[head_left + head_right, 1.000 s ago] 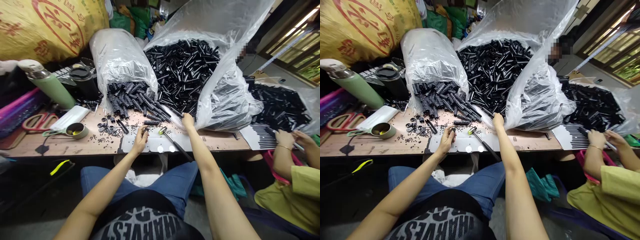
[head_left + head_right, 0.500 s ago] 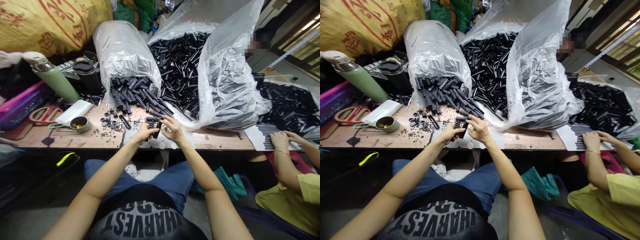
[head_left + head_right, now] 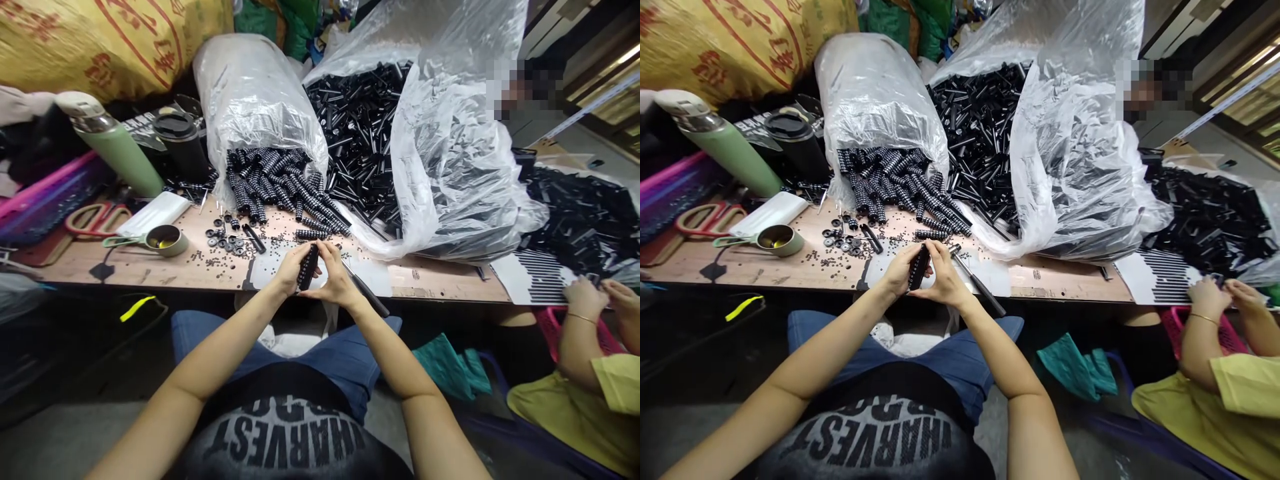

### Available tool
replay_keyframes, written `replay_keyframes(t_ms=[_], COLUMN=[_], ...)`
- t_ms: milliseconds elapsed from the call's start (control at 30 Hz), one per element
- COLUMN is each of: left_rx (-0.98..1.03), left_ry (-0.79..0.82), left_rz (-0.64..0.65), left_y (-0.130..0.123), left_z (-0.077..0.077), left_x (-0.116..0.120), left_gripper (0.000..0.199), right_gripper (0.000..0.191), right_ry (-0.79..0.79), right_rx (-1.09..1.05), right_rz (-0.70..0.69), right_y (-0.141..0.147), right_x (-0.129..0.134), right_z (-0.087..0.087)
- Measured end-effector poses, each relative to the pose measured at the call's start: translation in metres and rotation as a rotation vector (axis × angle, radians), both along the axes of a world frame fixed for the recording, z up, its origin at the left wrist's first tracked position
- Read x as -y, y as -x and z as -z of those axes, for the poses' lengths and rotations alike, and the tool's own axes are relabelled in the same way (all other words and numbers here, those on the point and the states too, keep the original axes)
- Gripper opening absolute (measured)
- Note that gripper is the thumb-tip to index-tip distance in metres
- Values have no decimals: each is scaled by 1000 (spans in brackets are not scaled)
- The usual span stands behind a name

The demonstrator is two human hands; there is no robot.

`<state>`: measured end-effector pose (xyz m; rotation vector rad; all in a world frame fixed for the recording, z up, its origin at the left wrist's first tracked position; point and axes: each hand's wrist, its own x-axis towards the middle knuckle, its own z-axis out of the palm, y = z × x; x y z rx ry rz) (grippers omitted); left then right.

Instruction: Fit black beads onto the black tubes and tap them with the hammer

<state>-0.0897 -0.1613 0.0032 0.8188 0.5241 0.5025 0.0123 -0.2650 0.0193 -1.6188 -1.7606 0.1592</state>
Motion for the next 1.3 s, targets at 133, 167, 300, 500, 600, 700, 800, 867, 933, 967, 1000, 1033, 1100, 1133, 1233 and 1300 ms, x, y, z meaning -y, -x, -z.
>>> replay_keyframes(t_ms=[133,167,300,500,600,700,800,867,933,967,1000,1033,1100,1133,1233,1300], left_rx=[-16,-38,-120,-210,-265,-385,-478,-490,-514,-536,-558,-574,-588,-593,-620,-651], left_ry=[-23,-39,-45,-118,-566,-1174,-1527,-1701,-1855,-1914,-1961,-1996,-2044,-2059,-2073,-2060], left_rz=[-14,-29,-13,88,31,9,101,148,148,139,128,118,111,110,129,154], left_y=[0,1,1,1,2,3,7,12,19,22,24,26,29,30,29,26], left_z=[-6,-6,-8,4,22,41,54,57,57,57,56,56,55,55,54,54], left_x=[9,11,15,11,15,22,18,10,1,-2,-4,-5,-4,-3,0,5], left_gripper=[50,51,48,44,41,46,43,39,37,36,36,36,38,39,40,42], right_gripper=[113,113,108,105,101,82,72,61,37,29,25,25,28,30,30,28], right_ry=[39,47,72,48,103,147,217,324,478,542,587,600,545,512,574,676], right_rx=[7,4,-77,-134,-65,38,168,284,365,367,337,279,141,97,119,157], right_rz=[20,12,31,179,316,426,531,717,855,875,865,839,789,771,745,733], right_y=[3,3,6,10,15,16,3,-15,-32,-37,-39,-37,-26,-17,5,13], right_x=[0,0,3,7,7,9,24,41,59,67,75,81,88,90,92,91], right_z=[2,2,5,24,39,52,56,52,44,40,35,30,23,21,19,16])
